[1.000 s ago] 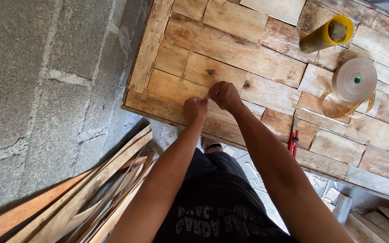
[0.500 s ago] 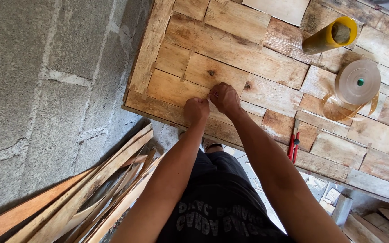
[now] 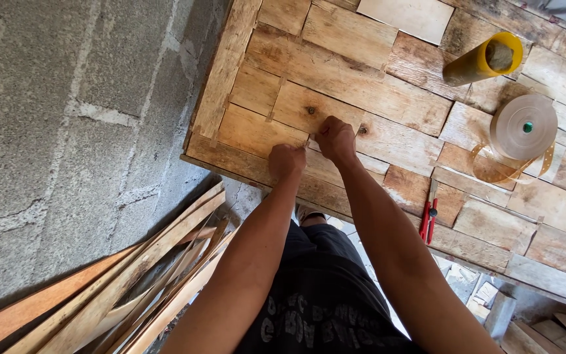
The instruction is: Assemble a wooden mosaic surface by applying double-sided tape to wood blocks and sticking them onto a base panel.
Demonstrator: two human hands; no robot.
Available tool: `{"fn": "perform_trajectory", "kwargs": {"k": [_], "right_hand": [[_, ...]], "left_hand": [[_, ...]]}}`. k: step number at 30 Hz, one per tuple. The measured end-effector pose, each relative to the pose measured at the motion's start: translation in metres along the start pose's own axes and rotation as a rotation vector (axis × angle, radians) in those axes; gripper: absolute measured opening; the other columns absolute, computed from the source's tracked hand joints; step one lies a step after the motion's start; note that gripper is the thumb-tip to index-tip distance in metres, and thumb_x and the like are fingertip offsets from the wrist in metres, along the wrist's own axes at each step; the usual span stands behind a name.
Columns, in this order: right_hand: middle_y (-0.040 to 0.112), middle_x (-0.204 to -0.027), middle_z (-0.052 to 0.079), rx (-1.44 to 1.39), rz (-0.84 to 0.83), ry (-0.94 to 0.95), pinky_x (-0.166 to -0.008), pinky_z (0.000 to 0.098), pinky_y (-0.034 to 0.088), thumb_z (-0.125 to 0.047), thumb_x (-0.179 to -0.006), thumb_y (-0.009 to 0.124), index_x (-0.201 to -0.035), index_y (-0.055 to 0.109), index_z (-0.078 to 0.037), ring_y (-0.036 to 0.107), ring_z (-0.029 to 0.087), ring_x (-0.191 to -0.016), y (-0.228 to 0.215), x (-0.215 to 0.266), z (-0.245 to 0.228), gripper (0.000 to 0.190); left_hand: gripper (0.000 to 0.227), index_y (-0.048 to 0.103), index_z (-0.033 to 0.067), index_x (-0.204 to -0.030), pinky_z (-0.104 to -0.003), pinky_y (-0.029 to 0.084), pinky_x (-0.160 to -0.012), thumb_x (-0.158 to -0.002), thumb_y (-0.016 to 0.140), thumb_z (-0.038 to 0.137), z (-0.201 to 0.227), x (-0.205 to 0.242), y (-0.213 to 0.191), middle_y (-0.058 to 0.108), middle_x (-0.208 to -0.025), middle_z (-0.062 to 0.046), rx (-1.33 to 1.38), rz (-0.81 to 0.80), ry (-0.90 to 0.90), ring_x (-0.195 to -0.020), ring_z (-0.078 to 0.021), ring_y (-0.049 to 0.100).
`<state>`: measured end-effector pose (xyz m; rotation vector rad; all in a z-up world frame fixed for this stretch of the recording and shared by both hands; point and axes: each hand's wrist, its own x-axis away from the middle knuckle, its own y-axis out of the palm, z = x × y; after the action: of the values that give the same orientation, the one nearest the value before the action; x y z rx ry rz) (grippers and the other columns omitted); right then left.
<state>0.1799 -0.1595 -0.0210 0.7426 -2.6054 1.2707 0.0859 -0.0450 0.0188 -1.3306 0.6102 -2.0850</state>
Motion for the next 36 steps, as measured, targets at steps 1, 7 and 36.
{"fn": "perform_trajectory", "kwargs": {"k": [1,7,36], "right_hand": [[0.075,-0.085,0.011,0.000,0.000,-0.001,-0.070,0.0391,0.058,-0.025,-0.079,0.083,-0.090,0.068,-0.010,0.072,0.024,-0.076,-0.001,0.002,-0.002,0.024],[0.069,-0.077,0.011,0.133,0.047,-0.025,-0.062,0.0444,0.051,-0.047,-0.062,0.098,-0.086,0.062,-0.008,0.066,0.030,-0.069,-0.015,0.016,-0.037,0.058],[0.061,-0.102,0.018,0.010,0.071,-0.207,-0.076,0.0505,0.050,-0.026,-0.075,0.091,-0.103,0.054,-0.005,0.062,0.041,-0.091,-0.004,0.032,-0.017,0.051]], "left_hand": [[0.035,0.080,0.0143,-0.084,-0.044,0.061,-0.074,-0.078,0.084,0.049,0.001,0.002,-0.002,0.078,-0.090,-0.010,0.000,0.001,0.000,-0.086,-0.0324,0.076],[0.049,0.079,0.0105,-0.081,-0.043,0.060,-0.074,-0.081,0.081,0.060,0.008,0.005,-0.009,0.078,-0.085,-0.013,-0.035,0.001,0.015,-0.083,-0.0318,0.076],[0.048,0.078,0.0091,-0.066,-0.036,0.059,-0.062,-0.086,0.076,0.053,0.003,-0.004,-0.008,0.074,-0.060,-0.002,-0.081,-0.172,0.077,-0.059,-0.0165,0.072]]}}
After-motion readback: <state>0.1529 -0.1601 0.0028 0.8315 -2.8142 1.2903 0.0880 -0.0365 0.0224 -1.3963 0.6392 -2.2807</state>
